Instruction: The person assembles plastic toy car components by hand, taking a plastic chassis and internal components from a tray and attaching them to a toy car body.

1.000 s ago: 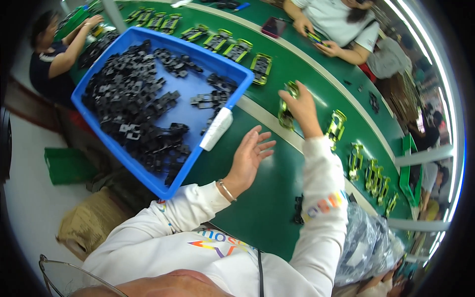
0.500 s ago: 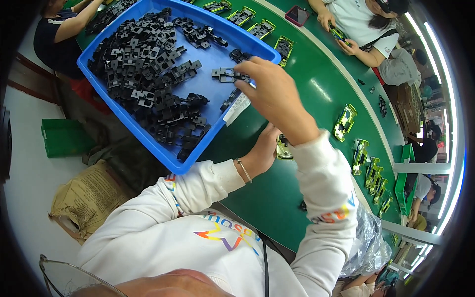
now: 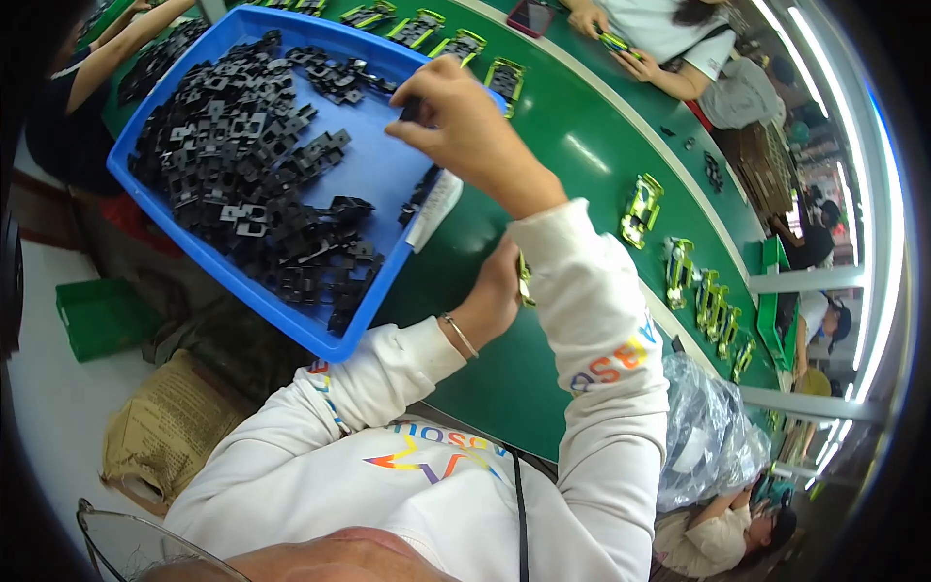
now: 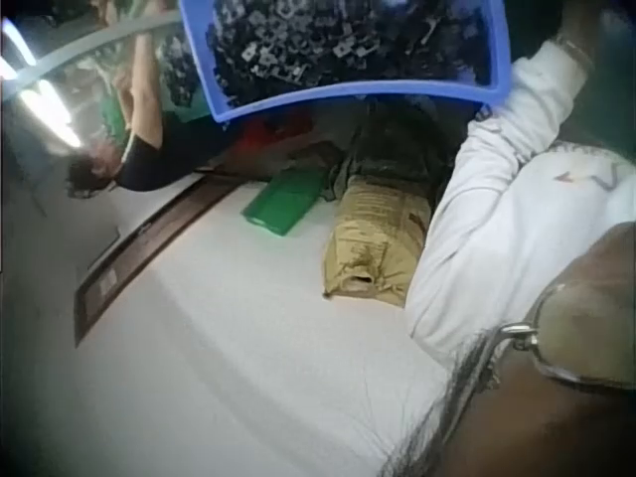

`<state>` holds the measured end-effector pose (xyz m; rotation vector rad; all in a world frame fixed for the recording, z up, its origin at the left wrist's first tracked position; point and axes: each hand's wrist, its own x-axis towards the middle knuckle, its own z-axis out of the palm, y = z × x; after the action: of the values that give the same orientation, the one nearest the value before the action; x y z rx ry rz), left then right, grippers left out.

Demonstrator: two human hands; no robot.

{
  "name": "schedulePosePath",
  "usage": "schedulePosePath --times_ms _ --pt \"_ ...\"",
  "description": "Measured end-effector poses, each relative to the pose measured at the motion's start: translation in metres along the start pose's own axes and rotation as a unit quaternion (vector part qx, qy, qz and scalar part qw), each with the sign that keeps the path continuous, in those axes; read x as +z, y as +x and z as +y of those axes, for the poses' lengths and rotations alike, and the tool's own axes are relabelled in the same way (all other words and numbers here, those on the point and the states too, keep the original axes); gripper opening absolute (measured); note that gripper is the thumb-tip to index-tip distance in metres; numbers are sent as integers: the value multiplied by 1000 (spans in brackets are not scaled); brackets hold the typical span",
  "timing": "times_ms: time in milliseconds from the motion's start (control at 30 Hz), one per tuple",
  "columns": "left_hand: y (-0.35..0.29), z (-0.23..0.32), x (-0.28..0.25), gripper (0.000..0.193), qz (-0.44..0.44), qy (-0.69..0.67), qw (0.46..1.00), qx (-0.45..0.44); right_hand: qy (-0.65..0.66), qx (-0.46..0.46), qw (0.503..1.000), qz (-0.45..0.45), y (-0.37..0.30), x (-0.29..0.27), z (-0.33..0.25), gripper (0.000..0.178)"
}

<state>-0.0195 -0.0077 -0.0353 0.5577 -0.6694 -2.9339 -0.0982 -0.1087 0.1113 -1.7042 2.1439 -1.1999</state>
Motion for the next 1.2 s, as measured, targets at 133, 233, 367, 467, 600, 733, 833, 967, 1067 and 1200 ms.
schedulePosePath --times_ms 133,233,367,467,600,733,833,967,1067,1200 --pt "-16 28 10 50 -51 -123 991 10 208 76 962 159 -81 -61 -5 17" --pt "-20 36 16 46 -71 -113 991 11 191 127 948 220 -158 -75 -5 16" --pt "-19 31 22 45 -127 -87 988 16 190 173 926 277 -236 -46 -1 21" --pt "-20 26 16 45 -134 -51 990 3 43 185 942 277 -252 -31 -15 27" --pt "-27 23 26 45 -135 9 991 21 -187 148 940 245 -258 -25 -26 36" --pt "-32 22 28 45 -158 4 987 -2 -186 140 934 270 -256 -25 -20 42" --pt "-37 27 29 44 -180 14 983 -7 -91 193 934 287 -248 -25 -30 49" --pt "-35 24 30 43 -127 0 992 -10 -114 190 933 285 -245 -16 -17 50" --pt "-33 26 28 42 -129 -13 992 2 -255 167 917 256 -243 -16 -15 53" --pt "-32 26 25 42 -126 -16 992 0 -309 188 903 232 -237 -19 -25 50"
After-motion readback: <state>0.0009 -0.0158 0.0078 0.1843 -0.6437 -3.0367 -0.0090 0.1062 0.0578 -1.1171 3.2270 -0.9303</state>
